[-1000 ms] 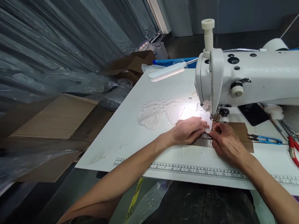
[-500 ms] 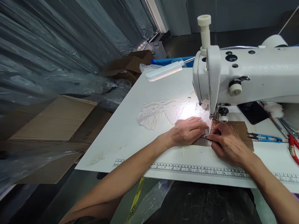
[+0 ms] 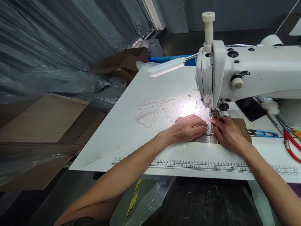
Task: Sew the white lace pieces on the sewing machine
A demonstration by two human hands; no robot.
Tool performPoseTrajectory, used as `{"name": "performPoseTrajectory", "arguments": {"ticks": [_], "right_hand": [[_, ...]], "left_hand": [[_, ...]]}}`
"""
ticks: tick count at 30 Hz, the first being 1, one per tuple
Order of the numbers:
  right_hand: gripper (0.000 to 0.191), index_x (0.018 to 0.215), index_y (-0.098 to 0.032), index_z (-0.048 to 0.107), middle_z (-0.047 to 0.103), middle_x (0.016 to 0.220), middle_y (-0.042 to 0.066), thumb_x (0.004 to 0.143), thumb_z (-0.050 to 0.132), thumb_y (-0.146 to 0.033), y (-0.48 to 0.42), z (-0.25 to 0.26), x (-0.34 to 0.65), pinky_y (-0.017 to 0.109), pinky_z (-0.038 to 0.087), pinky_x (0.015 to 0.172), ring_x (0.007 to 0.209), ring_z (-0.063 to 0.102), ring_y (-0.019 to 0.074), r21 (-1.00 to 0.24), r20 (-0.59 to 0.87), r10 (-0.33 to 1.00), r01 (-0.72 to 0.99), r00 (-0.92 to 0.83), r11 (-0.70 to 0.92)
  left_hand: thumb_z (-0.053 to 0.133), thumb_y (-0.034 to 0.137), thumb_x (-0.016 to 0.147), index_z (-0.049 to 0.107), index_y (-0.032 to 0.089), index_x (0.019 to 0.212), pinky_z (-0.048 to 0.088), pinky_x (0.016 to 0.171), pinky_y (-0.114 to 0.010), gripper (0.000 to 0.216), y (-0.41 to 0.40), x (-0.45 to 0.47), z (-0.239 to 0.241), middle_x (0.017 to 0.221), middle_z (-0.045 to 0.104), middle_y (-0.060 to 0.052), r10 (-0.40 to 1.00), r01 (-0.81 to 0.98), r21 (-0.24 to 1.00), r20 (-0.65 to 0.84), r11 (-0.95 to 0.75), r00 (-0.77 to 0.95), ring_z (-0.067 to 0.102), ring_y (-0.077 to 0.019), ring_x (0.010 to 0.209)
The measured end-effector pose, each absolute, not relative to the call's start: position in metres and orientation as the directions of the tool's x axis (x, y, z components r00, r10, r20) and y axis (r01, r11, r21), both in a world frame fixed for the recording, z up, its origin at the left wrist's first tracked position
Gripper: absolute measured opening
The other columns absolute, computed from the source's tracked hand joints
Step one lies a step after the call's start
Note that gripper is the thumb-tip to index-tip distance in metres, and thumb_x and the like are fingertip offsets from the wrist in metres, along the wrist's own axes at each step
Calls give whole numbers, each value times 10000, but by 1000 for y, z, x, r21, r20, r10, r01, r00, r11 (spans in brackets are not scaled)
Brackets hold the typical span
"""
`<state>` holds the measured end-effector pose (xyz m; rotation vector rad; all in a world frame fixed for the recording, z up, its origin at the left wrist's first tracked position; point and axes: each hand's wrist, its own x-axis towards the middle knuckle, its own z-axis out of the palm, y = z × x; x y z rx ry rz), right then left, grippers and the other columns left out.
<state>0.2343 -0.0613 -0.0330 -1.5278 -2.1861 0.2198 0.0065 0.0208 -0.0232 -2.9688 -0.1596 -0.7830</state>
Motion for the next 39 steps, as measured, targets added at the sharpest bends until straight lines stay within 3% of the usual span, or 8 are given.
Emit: {"name": "performPoseTrajectory", "arguments": {"ticks": [5,9,14,19,25,33,39], "right_hand": [[429,1285,-213,686,596,1045,140,1006,396,-362,-63,-32,232,452,592,810,920,630,255,-373,301,912,846,-278,381],[418,1273,-211,693,594,1042,143,1000,401,-336,-63,-33,231,454,590,802,919,628,258,-374,317,909,845,-271,382],[399,1269,-215,699,587,1038,135,994,424,-306,-64,-35,234,437,590,800,923,620,246,-365,340,889,828,-308,426],[354,1224,-252,728,585,1076,119,981,472,-266,-66,-34,238,419,590,829,971,613,225,-349,406,824,767,-395,539],[345,1215,-246,728,604,1061,113,978,478,-250,-66,-33,237,415,602,814,972,624,228,-324,384,839,794,-386,514],[384,1263,-234,692,607,1063,129,972,442,-225,-65,-33,232,397,611,741,915,619,242,-276,354,864,843,-357,461],[410,1269,-222,676,615,1034,140,969,397,-221,-60,-27,226,400,593,697,855,604,246,-214,274,899,890,-341,403]], "left_hand": [[476,127,1018,658,177,882,528,855,-324,233,20,7,-21,1012,724,-26,43,137,-142,522,-980,852,624,-116,796],[485,91,1005,658,170,869,506,735,-269,234,18,9,-20,949,729,-11,21,121,-166,506,-979,862,602,-104,739],[445,123,1013,678,168,865,491,641,-265,280,13,6,-17,924,726,-29,103,161,-113,405,-980,909,603,-109,704],[465,198,948,689,126,986,514,682,-279,239,10,2,-11,1006,712,-80,76,93,-26,383,-995,921,632,-152,787],[488,287,902,710,135,887,516,688,-314,269,18,7,-10,882,684,-69,50,55,-7,331,-998,942,581,-160,670],[495,308,920,687,148,924,509,887,-380,250,21,6,-10,913,674,-73,75,87,-23,331,-996,941,593,-186,777],[461,291,936,672,120,954,525,786,-362,273,21,7,-15,930,653,-102,112,126,-23,327,-992,938,566,-196,749]]}}
